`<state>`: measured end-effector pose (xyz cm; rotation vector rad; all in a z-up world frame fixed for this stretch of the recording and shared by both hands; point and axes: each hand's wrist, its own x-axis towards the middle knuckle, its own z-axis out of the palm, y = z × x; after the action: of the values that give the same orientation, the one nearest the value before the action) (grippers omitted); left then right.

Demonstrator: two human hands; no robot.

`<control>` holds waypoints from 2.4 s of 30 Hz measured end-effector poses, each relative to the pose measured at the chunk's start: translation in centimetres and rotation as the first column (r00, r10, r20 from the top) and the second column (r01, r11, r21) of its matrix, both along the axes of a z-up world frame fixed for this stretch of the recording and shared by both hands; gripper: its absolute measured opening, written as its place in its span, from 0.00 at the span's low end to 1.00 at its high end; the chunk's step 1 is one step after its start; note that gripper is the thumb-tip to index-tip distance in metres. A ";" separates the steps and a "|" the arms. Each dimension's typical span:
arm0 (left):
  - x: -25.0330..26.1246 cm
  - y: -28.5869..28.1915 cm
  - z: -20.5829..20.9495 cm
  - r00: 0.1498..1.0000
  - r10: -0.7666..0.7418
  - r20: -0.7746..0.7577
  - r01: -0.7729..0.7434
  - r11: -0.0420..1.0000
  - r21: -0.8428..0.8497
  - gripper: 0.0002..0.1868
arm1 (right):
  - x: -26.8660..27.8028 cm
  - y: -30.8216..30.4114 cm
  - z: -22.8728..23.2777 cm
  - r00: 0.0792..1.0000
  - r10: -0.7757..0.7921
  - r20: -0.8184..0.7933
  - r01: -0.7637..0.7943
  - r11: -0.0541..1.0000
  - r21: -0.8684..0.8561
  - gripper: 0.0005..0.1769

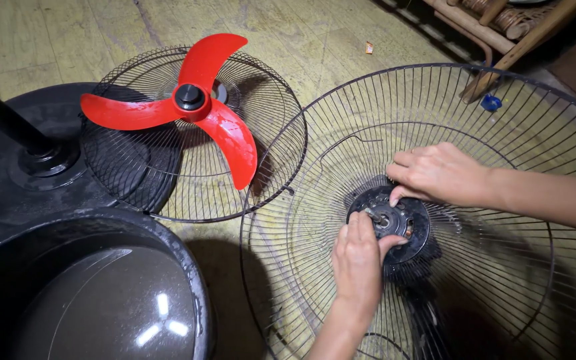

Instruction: The person removes the central hub cap and motor housing from a standing electric fan by unscrewing and pulling components apart. They then wash the removed hub cap in a basin of water.

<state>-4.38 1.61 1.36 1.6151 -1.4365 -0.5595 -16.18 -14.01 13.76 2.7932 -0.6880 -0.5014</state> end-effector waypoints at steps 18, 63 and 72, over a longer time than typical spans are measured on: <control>5.3 0.0 0.9 0.969 -0.238 0.064 0.244 0.962 -0.120 0.24 | 0.6 9.3 0.6 0.933 -0.348 0.087 0.344 0.937 0.058 0.44; 6.4 -0.9 1.7 0.900 -0.394 -0.188 0.376 0.918 -0.128 0.34 | -0.8 4.3 0.0 0.989 -0.073 0.131 0.015 0.917 0.398 0.32; 8.7 -4.1 2.9 0.745 -0.660 0.102 0.666 0.726 -0.170 0.38 | -1.5 6.2 0.1 0.952 -0.206 0.226 0.114 0.925 0.363 0.23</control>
<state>4.29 -2.49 4.31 0.9144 -2.0379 -0.7608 -17.69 -7.77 13.84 3.1895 -0.9778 -0.3075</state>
